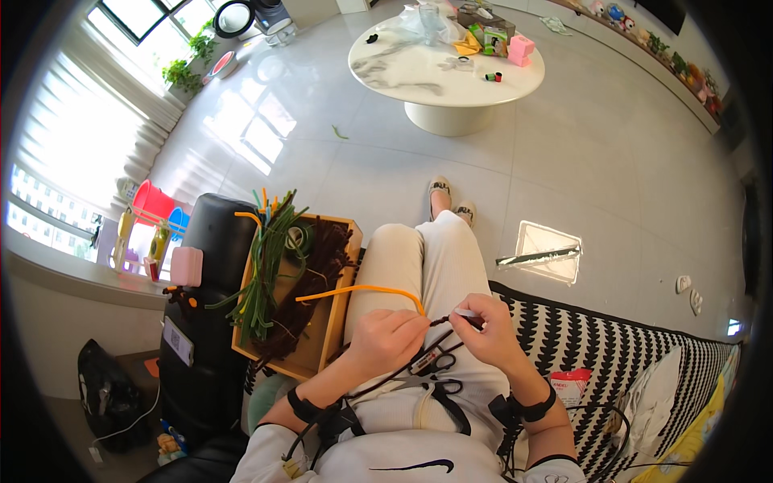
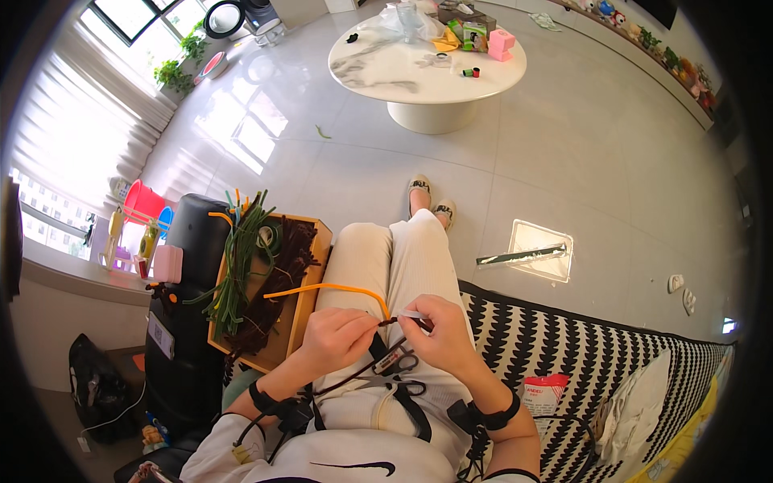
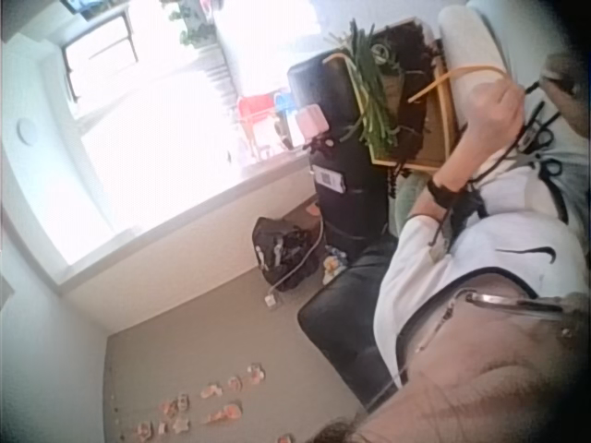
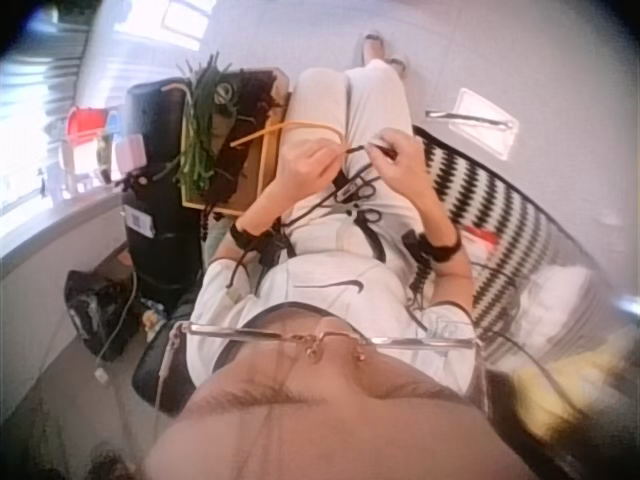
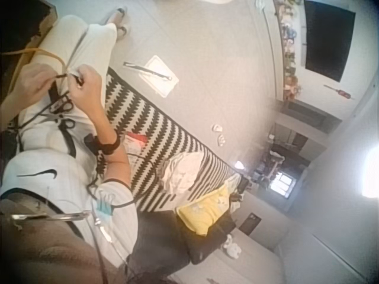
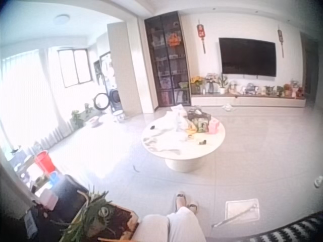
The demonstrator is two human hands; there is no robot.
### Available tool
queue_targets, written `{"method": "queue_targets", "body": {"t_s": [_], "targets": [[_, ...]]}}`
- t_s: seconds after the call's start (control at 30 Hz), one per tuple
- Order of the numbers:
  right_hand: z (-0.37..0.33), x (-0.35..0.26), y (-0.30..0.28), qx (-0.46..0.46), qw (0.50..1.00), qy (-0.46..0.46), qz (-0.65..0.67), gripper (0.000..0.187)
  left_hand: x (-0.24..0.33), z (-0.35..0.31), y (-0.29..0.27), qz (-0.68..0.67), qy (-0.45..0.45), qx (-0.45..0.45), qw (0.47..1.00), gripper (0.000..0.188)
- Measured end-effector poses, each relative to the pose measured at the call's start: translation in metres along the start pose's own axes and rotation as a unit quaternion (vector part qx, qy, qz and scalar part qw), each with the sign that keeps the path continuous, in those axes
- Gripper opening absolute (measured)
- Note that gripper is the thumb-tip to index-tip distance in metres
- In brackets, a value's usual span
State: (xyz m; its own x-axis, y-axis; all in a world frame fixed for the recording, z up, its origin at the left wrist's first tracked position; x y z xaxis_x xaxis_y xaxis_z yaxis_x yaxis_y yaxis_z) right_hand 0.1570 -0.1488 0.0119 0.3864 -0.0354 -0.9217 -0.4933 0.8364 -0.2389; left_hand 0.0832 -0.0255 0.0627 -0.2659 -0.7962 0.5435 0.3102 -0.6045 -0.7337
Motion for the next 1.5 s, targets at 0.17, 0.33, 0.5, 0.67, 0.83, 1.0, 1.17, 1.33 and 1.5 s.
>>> {"method": "queue_targets", "body": {"t_s": [0.17,0.33,0.5,0.67,0.83,1.0,1.17,1.33,1.5], "targets": [[-0.003,0.012,0.007,-0.051,0.996,0.039,0.060,0.010,0.002,0.000,0.002,0.003,0.009,-0.017,1.000,0.013],[-0.002,0.006,0.011,-0.068,0.991,0.066,0.091,0.013,-0.002,0.001,0.004,-0.052,-0.013,-0.031,0.998,0.011],[-0.006,0.015,0.011,-0.060,0.988,0.093,0.112,0.014,-0.001,0.003,0.000,-0.061,-0.020,-0.016,0.998,0.014],[-0.011,0.023,0.013,-0.052,0.974,0.152,0.158,0.015,0.006,0.004,-0.006,-0.024,0.029,0.021,0.999,0.014],[-0.013,0.025,0.019,-0.061,0.964,0.160,0.201,0.013,0.011,0.001,-0.006,0.010,0.064,0.029,0.997,0.016],[-0.010,0.018,0.020,-0.098,0.975,0.135,0.149,0.013,-0.005,-0.001,0.001,-0.084,-0.008,-0.012,0.996,0.014],[-0.016,0.022,0.032,-0.064,0.936,0.188,0.290,0.013,-0.035,-0.010,0.027,-0.311,-0.246,-0.134,0.908,0.013],[-0.019,0.029,0.037,-0.034,0.910,0.220,0.350,0.012,-0.011,0.001,-0.003,-0.146,-0.057,0.021,0.987,0.013],[-0.023,0.035,0.041,0.001,0.884,0.246,0.398,0.010,0.009,0.005,-0.014,-0.029,0.025,0.062,0.997,0.012]]}}
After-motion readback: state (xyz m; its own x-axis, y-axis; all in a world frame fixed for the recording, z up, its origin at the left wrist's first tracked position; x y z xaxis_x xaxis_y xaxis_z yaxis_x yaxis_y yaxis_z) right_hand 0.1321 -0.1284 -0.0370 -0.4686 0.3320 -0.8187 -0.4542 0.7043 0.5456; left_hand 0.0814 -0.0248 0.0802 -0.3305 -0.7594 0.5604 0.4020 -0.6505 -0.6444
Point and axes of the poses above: each hand's wrist, its own z-axis towards the middle knuckle, its own y-axis out of the palm, x = y × z, the point moved 9 cm from there along z, towards the middle knuckle, and after that the axes turned 13 degrees about -y, right-handed, at the moved point
